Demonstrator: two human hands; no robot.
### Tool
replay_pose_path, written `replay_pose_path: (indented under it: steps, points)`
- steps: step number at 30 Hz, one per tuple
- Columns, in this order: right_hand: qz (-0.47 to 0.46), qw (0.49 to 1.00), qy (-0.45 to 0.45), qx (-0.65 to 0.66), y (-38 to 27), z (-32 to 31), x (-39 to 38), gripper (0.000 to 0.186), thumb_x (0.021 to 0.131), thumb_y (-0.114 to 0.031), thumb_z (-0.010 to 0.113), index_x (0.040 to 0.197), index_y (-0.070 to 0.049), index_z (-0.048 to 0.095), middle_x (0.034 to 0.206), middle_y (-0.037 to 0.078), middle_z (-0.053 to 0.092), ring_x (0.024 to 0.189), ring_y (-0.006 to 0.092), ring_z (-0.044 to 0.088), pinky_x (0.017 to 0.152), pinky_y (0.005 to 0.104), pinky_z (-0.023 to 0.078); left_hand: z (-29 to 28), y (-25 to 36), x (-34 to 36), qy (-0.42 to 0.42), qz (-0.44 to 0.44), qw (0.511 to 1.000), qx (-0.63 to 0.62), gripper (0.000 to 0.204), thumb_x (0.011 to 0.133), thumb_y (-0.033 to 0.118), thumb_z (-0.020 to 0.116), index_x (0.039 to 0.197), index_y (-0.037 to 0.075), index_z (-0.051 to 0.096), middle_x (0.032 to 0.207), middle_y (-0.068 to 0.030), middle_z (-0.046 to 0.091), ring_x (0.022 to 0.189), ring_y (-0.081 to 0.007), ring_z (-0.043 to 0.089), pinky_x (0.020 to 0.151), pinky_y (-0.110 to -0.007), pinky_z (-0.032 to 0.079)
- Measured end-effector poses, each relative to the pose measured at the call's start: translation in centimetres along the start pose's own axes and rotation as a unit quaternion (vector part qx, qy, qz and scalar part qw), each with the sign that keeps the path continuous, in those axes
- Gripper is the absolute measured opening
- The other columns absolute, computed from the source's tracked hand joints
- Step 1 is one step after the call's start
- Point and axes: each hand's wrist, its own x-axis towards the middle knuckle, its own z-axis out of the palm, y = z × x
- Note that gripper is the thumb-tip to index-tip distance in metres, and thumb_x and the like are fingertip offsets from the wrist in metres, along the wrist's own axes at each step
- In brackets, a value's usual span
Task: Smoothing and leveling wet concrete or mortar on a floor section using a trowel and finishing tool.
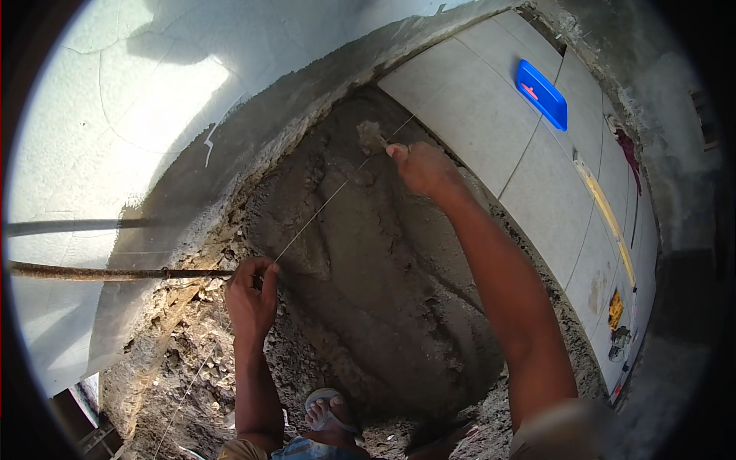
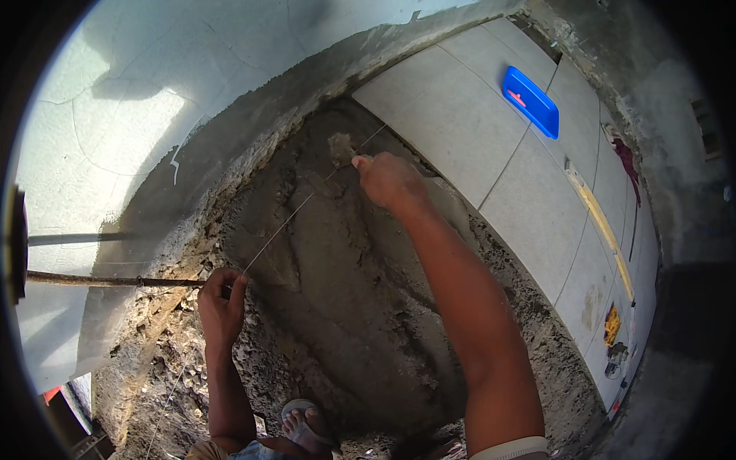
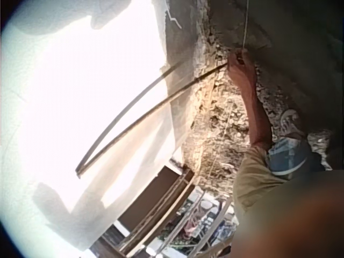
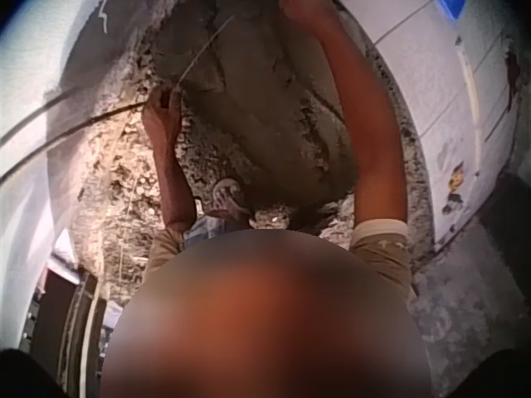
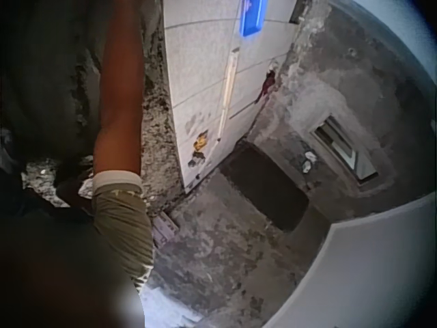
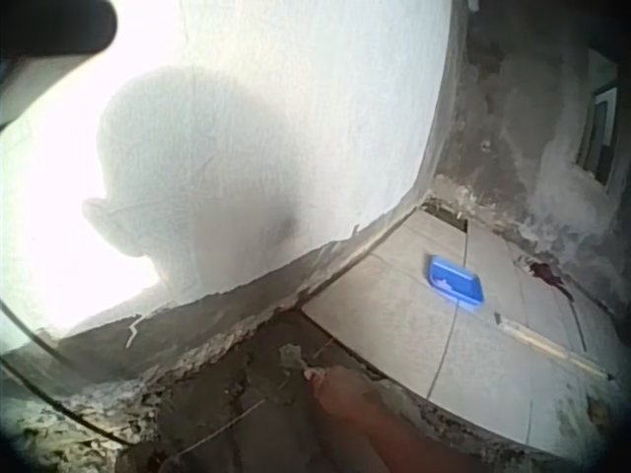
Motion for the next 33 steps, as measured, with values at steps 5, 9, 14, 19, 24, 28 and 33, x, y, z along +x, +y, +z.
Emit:
replay_pose_path:
  steps: [5,9,14,19,24,28,33]
  points:
    - [0.151,0.972,-0.134,0.121,-0.2,-1.9,-1.0,0.066,0.105,-0.055,0.045,0.106,0.005,0.074,0.11,0.031,0.07,0.108,0.0493,0.066,0.095,0.0538,0.052,0.3,-0.3,-0.3,0.004,0.015,1.0,0.0,0.011,0.092,0.013,0.072,0.092,0.002,0.069,0.083,-0.0123,0.071,0.068,-0.024,0.067,0.064,-0.036,0.052]
    - [0.068,0.996,-0.063,0.004,1.8,-2.3,-2.4,0.068,0.106,-0.055,0.044,0.109,0.006,0.072,0.109,0.032,0.07,0.108,0.05,0.066,0.093,0.053,0.053,0.4,-0.1,-0.6,-0.006,0.001,1.0,-0.004,0.012,0.092,0.014,0.072,0.092,0.002,0.069,0.084,-0.0125,0.071,0.069,-0.0247,0.068,0.065,-0.036,0.052]
    - [0.089,0.994,-0.06,0.029,4.9,-2.0,-3.5,0.061,0.107,-0.052,0.047,0.108,0.005,0.07,0.058,0.013,0.057,0.051,0.0258,0.061,0.052,0.0437,0.049,0.4,0.0,-0.7,-0.006,0.016,1.0,0.001,0.012,0.092,0.014,0.072,0.092,0.002,0.069,0.083,-0.0128,0.07,0.068,-0.0251,0.068,0.065,-0.036,0.052]
    - [0.123,0.98,-0.104,0.117,7.3,-2.2,-7.7,0.062,0.107,-0.055,0.046,0.095,0.003,0.064,0.062,0.014,0.058,0.051,0.0248,0.06,0.052,0.042,0.048,0.5,-0.3,-0.7,-0.01,0.013,1.0,-0.007,0.012,0.092,0.013,0.071,0.091,0.002,0.069,0.083,-0.0128,0.071,0.069,-0.0256,0.068,0.065,-0.037,0.052]
    - [-0.036,0.998,0.054,0.005,7.6,1.6,-9.2,0.063,0.107,-0.058,0.044,0.088,0.0,0.062,0.062,0.012,0.059,0.049,0.021,0.059,0.053,0.0398,0.049,0.5,-0.4,-0.8,-0.007,0.013,1.0,0.001,0.012,0.092,0.014,0.072,0.09,0.002,0.069,0.083,-0.0128,0.071,0.069,-0.0265,0.068,0.065,-0.037,0.053]
    - [0.03,0.99,-0.002,0.139,5.8,0.2,-4.5,0.063,0.107,-0.058,0.043,0.081,-0.002,0.056,0.058,0.009,0.057,0.048,0.0218,0.059,0.052,0.0409,0.048,0.3,-0.2,-0.5,-0.001,0.024,1.0,0.004,0.012,0.092,0.014,0.072,0.09,0.002,0.069,0.083,-0.0128,0.071,0.07,-0.0264,0.068,0.065,-0.037,0.053]
    - [0.088,0.979,-0.071,0.171,2.1,-2.1,0.9,0.067,0.105,-0.055,0.046,0.082,0.005,0.062,0.063,0.017,0.061,0.053,0.0284,0.063,0.055,0.0464,0.05,0.5,-0.1,-0.6,-0.005,0.013,1.0,0.015,0.013,0.092,0.015,0.072,0.091,0.002,0.069,0.084,-0.0132,0.071,0.07,-0.0262,0.069,0.065,-0.037,0.053]
